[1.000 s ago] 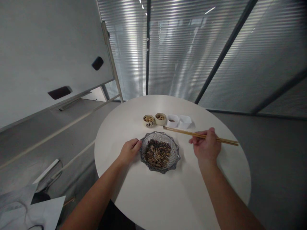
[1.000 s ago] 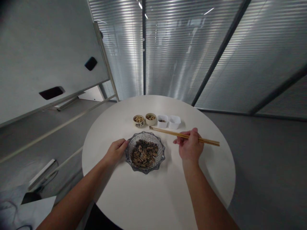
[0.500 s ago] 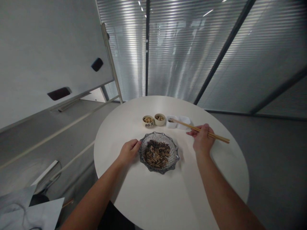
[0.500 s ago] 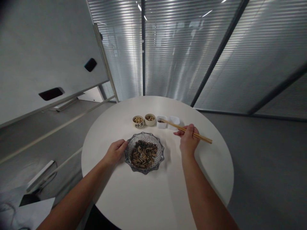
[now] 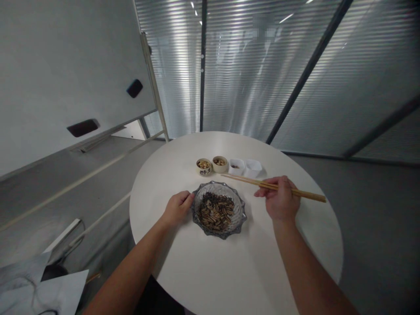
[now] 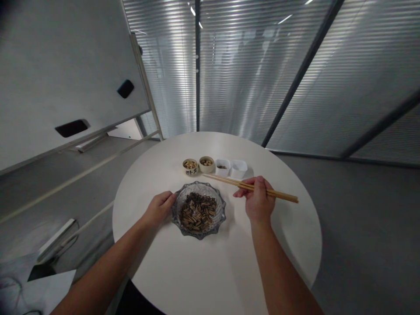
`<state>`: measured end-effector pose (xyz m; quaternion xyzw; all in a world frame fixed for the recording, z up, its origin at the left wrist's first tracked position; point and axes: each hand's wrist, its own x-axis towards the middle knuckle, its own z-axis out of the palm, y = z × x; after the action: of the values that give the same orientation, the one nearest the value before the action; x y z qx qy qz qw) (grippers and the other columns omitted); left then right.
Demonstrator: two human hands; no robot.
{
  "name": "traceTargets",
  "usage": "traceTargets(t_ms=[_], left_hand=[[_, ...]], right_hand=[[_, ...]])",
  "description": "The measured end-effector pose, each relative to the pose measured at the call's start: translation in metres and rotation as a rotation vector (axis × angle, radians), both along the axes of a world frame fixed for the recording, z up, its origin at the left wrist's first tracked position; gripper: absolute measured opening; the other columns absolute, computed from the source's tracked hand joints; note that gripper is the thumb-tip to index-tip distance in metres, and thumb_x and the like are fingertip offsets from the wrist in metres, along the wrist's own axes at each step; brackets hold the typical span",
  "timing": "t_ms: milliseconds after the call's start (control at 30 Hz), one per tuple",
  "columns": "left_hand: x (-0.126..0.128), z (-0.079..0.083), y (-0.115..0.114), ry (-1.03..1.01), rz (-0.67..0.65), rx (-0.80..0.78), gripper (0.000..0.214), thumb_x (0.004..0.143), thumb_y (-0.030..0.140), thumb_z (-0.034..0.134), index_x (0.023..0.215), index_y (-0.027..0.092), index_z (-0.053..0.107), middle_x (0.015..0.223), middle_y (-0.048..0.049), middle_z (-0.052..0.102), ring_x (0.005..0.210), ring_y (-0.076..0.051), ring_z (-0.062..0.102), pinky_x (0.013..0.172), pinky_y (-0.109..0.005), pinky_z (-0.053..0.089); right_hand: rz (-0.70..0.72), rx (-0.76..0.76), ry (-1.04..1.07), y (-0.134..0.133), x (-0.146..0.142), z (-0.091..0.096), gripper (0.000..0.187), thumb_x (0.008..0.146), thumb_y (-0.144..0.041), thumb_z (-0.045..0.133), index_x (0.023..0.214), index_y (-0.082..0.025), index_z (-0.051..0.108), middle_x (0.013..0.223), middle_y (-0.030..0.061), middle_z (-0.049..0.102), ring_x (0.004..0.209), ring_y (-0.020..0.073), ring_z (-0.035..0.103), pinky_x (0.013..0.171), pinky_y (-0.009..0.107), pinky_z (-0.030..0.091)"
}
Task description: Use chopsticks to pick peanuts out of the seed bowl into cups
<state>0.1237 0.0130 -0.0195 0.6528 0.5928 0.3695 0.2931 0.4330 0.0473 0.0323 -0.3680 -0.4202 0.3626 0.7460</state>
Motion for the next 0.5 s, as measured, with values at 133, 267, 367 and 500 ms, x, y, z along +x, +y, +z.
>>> traceTargets(t_ms=[133,267,367,500], left_hand=[[0.0,0.003,-0.001,0.012,-0.002,-0.012,0.047,0.097,0.053,0.045,0.064,0.02,0.048,0.064,0.0023,0.046,0.064,-0.014,0.043,0.06,-0.027,0.031],[0.0,0.006,-0.002,0.004,-0.008,-0.016,0.047,0.097,0.053,0.045,0.064,0.02,0.049,0.064,0.0021,0.048,0.065,-0.014,0.044,0.06,-0.027,0.032],[0.0,0.006,-0.002,0.003,-0.007,-0.008,0.047,0.096,0.053,0.045,0.064,0.02,0.049,0.064,0.0019,0.048,0.065,-0.014,0.044,0.06,-0.027,0.032],[0.0,0.005,-0.002,0.006,-0.005,-0.008,0.046,0.096,0.053,0.045,0.064,0.02,0.05,0.064,0.0019,0.049,0.064,-0.014,0.044,0.06,-0.026,0.033]], right_hand=[[0.294,-0.067,-0.084,-0.017,0.002,0.004,0.042,0.084,-0.054,0.074,0.068,-0.016,0.068,0.054,0.0017,0.065,0.033,0.014,0.055,0.035,0.03,0.053],[0.419,-0.141,-0.152,-0.022,0.007,0.003,0.045,0.082,-0.058,0.075,0.068,-0.016,0.069,0.054,0.0033,0.066,0.034,0.0148,0.056,0.035,0.031,0.053],[0.432,-0.192,-0.207,-0.021,0.011,0.0,0.049,0.082,-0.062,0.074,0.067,-0.016,0.069,0.053,0.0035,0.065,0.035,0.0147,0.055,0.035,0.03,0.052],[0.432,-0.222,-0.266,-0.02,0.012,-0.003,0.051,0.083,-0.064,0.072,0.067,-0.015,0.07,0.049,0.003,0.062,0.034,0.0142,0.056,0.034,0.026,0.05]])
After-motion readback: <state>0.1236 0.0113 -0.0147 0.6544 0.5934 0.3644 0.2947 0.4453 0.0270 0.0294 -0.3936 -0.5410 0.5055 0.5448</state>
